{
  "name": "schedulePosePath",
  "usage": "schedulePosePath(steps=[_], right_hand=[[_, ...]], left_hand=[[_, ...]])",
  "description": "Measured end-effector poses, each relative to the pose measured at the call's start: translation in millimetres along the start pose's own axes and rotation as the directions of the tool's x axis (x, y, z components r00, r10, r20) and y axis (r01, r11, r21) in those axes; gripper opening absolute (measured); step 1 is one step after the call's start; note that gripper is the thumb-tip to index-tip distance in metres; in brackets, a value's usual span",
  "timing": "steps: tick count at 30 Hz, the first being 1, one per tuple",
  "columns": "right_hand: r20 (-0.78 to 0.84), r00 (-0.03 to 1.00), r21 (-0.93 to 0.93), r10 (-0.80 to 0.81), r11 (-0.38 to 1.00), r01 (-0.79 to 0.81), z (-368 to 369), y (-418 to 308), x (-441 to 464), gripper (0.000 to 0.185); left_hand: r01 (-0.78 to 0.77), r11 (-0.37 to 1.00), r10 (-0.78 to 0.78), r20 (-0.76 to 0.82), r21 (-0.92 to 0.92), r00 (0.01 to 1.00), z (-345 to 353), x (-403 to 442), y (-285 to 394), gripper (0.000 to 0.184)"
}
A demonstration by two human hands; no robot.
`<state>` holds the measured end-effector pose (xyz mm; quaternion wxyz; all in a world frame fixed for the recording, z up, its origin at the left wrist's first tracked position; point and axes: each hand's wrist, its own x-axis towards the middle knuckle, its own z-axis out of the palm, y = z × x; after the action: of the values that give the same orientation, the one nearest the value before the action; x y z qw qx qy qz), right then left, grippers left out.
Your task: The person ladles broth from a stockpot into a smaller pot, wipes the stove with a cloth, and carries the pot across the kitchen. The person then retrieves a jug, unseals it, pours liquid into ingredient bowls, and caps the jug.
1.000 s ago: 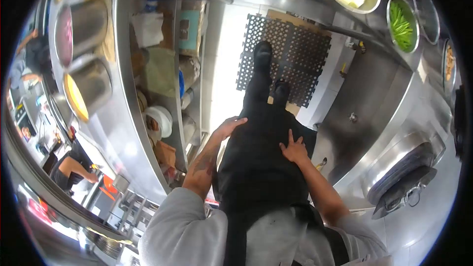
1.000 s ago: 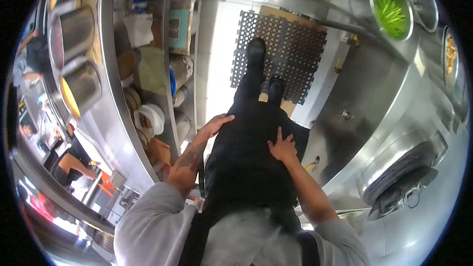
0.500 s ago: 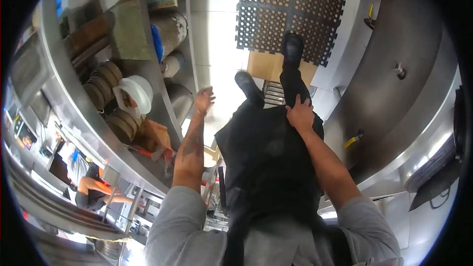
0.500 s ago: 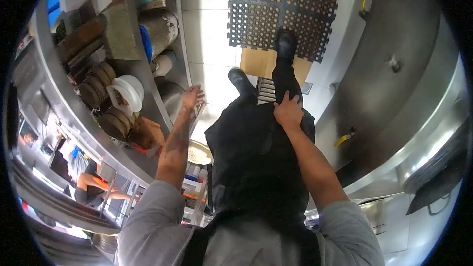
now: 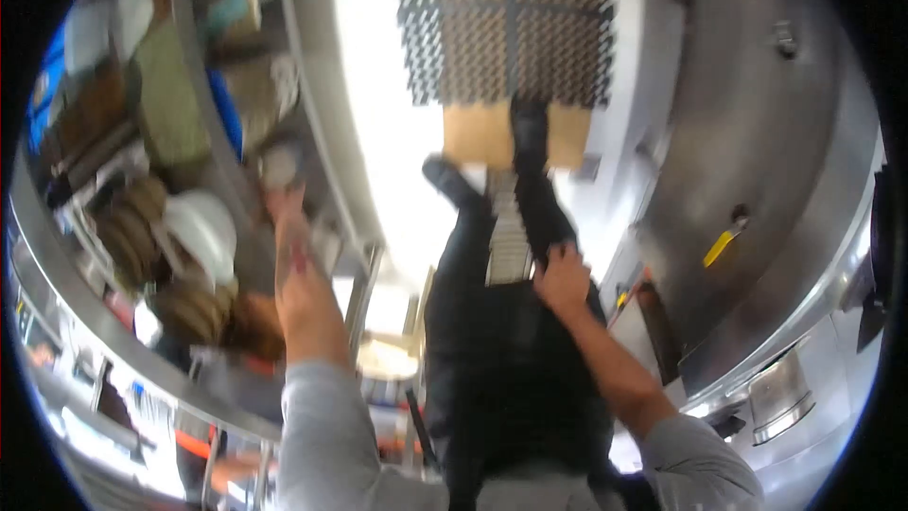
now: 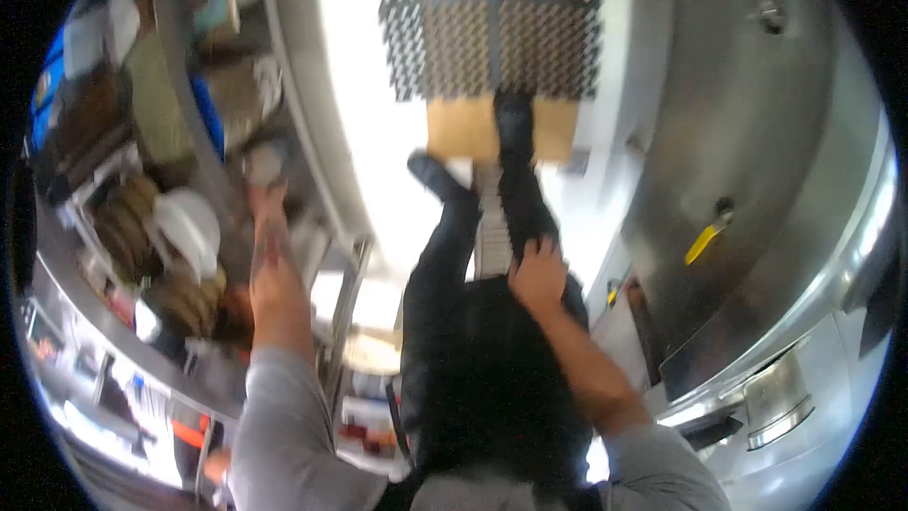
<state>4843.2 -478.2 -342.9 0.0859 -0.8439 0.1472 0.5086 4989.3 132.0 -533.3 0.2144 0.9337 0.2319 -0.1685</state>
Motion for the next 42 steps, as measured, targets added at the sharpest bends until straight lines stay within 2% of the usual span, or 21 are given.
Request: schedulePosePath(steps=[1,2,3,5,6,7,8,10,12,17,18,20,22,25,28,30,32,34,38,40,42], right_hand=[[0.011,1.0,-0.014,0.021,1.0,-0.02,-4.2,-1.3,0.3,0.056],[0.027,0.998,0.041,0.051,0.998,-0.052,-11.1,-0.6,0.6,0.058],[-0.002,1.0,0.068,0.013,0.998,-0.013,-16.0,4.1,-2.9,0.058],[-0.194,0.98,0.038,-0.048,0.998,0.057,-7.6,16.1,-1.1,0.054],[-0.063,0.997,0.107,-0.049,0.993,0.055,-20.2,19.6,-4.8,0.056],[-0.089,0.992,0.106,-0.085,0.99,0.094,-17.2,24.7,-6.0,0.058],[-0.087,0.988,0.105,-0.126,0.985,0.135,-15.5,28.7,-13.4,0.06],[-0.066,0.993,0.121,-0.097,0.987,0.105,-29.3,24.7,-50.5,0.06],[-0.035,0.996,0.127,-0.08,0.988,0.084,-34.7,28.3,-87.5,0.06],[0.345,0.899,0.086,-0.27,0.963,0.256,-111.9,31.3,-131.6,0.058],[0.098,0.95,0.214,-0.295,0.939,0.269,-132.7,24.9,-143.3,0.055],[-0.316,0.925,0.39,-0.212,0.859,0.331,-197.7,-1.5,-181.4,0.052],[-0.571,0.795,0.296,-0.203,0.853,0.431,-279.1,-31.2,-224.6,0.062],[-0.79,0.449,-0.036,-0.418,0.762,0.646,-376.3,-48.6,-260.0,0.052],[-0.81,0.291,-0.277,-0.509,0.769,0.576,-461.0,-43.4,-278.6,0.044],[-0.807,-0.114,-0.511,-0.579,0.59,0.625,-514.3,-27.0,-275.1,0.036],[-0.731,-0.308,-0.629,-0.609,0.426,0.65,-573.8,-14.8,-274.9,0.032],[-0.522,-0.347,-0.757,-0.78,0.235,0.609,-634.8,1.1,-265.1,0.026],[-0.445,-0.442,-0.8,-0.779,0.124,0.587,-732.4,17.4,-276.1,0.025],[-0.556,-0.441,-0.648,-0.704,0.036,0.761,-777.9,21.9,-275.1,0.041],[-0.696,-0.05,-0.504,-0.716,0.438,0.744,-825.7,42.9,-297.0,0.052]], left_hand=[[0.102,0.901,-0.108,0.009,-0.422,0.994,-5.0,-4.1,33.2,0.089],[0.1,0.984,-0.088,0.089,-0.145,0.992,-20.4,-18.3,77.9,0.067],[0.419,0.824,-0.308,-0.319,0.381,0.896,5.0,-27.5,62.5,0.072],[0.25,0.938,-0.257,0.003,-0.239,0.967,6.9,-46.0,64.0,0.062],[0.322,0.687,-0.257,0.197,-0.651,0.946,4.8,-55.4,73.3,0.058],[0.435,0.372,-0.208,0.383,-0.82,0.9,4.6,-61.0,87.9,0.054],[0.489,0.249,0.011,0.508,-0.836,0.861,-4.0,-71.6,96.5,0.052],[0.668,-0.043,-0.392,0.628,-0.742,0.672,0.4,-94.5,140.7,0.05],[0.649,-0.168,-0.244,0.669,-0.742,0.702,-1.8,-118.4,170.1,0.057],[0.726,0.413,-0.346,0.642,-0.55,0.684,-52.0,-222.4,291.2,0.053],[0.684,0.586,-0.349,0.627,-0.435,0.697,-63.3,-240.0,310.8,0.055],[-0.021,0.852,0.193,0.276,-0.524,0.942,-77.7,-274.4,339.9,0.042],[-0.476,0.755,0.445,-0.181,-0.452,0.877,-148.3,-309.1,416.6,0.046],[-0.587,0.661,0.604,-0.133,-0.468,0.786,-272.1,-332.6,538.2,0.053],[-0.702,0.625,0.705,-0.139,-0.341,0.695,-346.0,-311.6,622.4,0.044],[-0.519,0.584,0.649,-0.025,-0.624,0.761,-384.2,-300.2,678.8,0.038],[-0.624,0.494,0.748,-0.069,-0.605,0.66,-417.0,-282.4,730.5,0.035],[-0.738,0.374,0.842,-0.129,-0.563,0.524,-437.0,-253.0,773.4,0.03],[-0.625,0.532,0.775,0.03,-0.571,0.632,-497.1,-220.9,870.2,0.037],[-0.679,0.528,0.789,0.0,-0.51,0.614,-512.2,-198.7,912.6,0.04],[-0.774,0.55,0.807,-0.036,-0.313,0.589,-527.3,-184.8,954.3,0.042]])
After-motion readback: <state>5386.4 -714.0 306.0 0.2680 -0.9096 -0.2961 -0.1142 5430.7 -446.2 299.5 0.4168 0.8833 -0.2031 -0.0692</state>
